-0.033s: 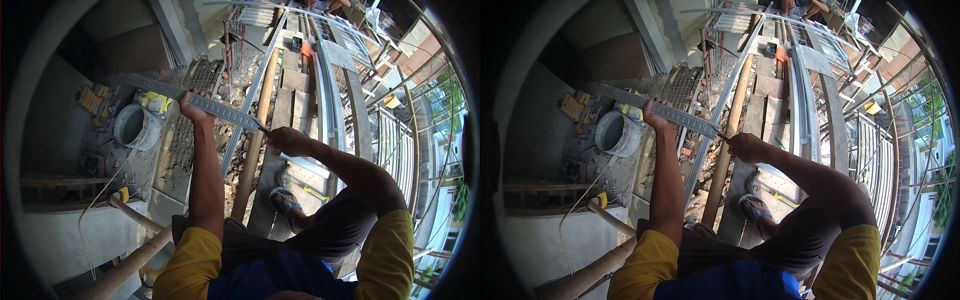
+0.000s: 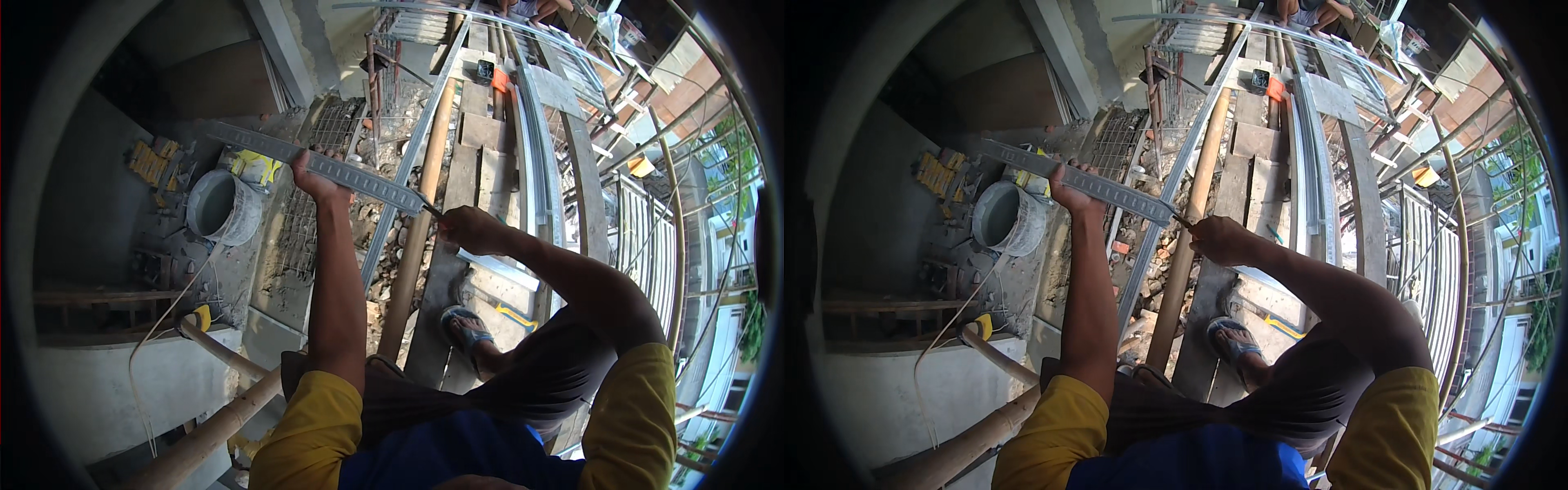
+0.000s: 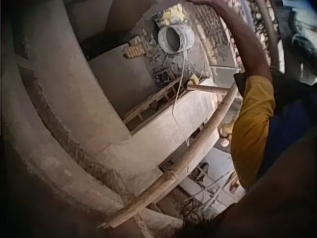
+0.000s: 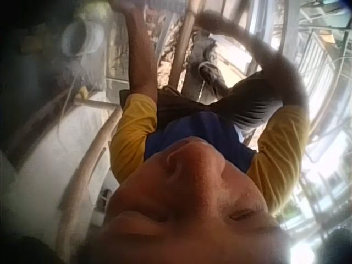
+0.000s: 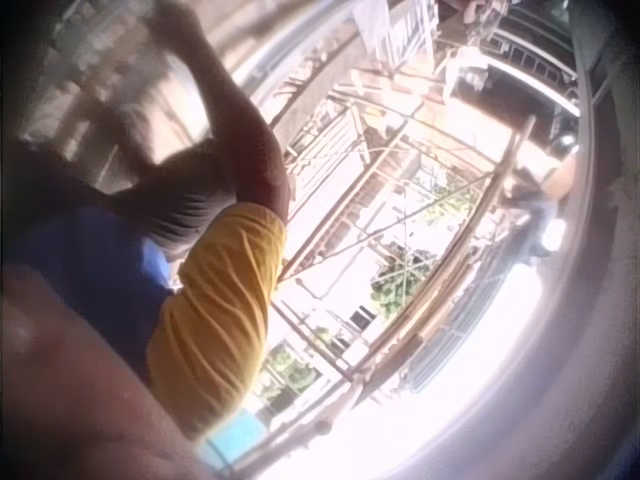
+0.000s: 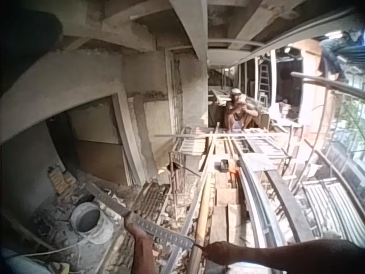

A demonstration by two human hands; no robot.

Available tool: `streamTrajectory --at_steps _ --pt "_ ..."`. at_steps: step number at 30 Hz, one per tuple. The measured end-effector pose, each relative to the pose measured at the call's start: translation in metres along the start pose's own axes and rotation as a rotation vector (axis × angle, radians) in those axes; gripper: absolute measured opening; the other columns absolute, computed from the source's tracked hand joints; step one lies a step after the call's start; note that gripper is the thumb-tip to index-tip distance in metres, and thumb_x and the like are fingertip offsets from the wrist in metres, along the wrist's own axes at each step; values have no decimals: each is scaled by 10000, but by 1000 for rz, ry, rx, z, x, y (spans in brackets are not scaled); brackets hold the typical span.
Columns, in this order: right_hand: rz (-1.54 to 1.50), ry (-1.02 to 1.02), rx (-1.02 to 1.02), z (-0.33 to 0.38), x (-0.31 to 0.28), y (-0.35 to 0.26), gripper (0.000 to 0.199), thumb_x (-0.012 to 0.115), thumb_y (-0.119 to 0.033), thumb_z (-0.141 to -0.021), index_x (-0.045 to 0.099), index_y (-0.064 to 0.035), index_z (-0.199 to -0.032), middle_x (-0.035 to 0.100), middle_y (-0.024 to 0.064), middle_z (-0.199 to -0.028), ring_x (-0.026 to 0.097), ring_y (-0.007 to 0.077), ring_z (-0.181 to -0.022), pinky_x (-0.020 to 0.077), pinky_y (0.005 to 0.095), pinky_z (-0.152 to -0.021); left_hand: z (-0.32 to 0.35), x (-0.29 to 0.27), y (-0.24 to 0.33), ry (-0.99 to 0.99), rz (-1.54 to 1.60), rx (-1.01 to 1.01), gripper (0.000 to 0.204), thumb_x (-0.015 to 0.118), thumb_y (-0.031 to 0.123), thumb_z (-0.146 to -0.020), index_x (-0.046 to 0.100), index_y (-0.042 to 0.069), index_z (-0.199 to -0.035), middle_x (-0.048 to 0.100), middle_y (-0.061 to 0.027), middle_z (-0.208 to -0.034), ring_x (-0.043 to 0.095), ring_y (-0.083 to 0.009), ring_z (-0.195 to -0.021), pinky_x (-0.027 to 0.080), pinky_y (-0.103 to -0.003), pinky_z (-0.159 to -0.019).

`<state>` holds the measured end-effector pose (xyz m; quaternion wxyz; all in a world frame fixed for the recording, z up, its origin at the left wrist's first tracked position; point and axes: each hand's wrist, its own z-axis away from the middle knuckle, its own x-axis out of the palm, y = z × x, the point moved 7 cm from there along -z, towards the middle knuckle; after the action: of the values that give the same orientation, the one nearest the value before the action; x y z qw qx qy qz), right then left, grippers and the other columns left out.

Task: The person cuts a long metal profile into smaller pieces using tin snips while standing on scaffolding at a construction site. After cutting, the person positions one of the cut pieces against the ceiling area.

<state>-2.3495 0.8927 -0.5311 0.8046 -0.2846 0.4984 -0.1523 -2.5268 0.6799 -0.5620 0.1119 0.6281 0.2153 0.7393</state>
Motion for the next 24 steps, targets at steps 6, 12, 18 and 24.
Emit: streamTrajectory --at_steps 6,12,18,24 --pt "-69 10 38 2 -2 6 280 602 -252 -882 645 13 -962 655 188 -920 649 357 -889 508 441 -791 1 0 -4 12 -4 -6 392 614 261 -781 469 186 -1138 469 -36 -846 465 -175 -660 420 -331 -616" --pt "-139 -31 98 6 -4 1 282 590 -256 -890 637 13 -958 651 194 -924 647 362 -900 509 442 -797 -2 -6 -7 16 0 -1 389 604 254 -777 475 183 -1136 467 -36 -839 462 -176 -659 420 -332 -614" --pt "-136 -38 157 3 -1 5 289 590 -273 -894 626 13 -920 649 204 -897 647 365 -898 504 445 -784 -4 -9 -8 27 -4 -33 419 577 255 -786 454 170 -1177 458 -36 -834 460 -180 -658 422 -342 -618" --pt "2 -15 76 5 -4 2 366 686 -352 -838 630 8 -875 647 198 -829 654 365 -839 501 448 -760 -1 -6 -7 4 6 -13 393 601 241 -776 467 187 -1141 468 -37 -837 469 -176 -655 422 -332 -617"
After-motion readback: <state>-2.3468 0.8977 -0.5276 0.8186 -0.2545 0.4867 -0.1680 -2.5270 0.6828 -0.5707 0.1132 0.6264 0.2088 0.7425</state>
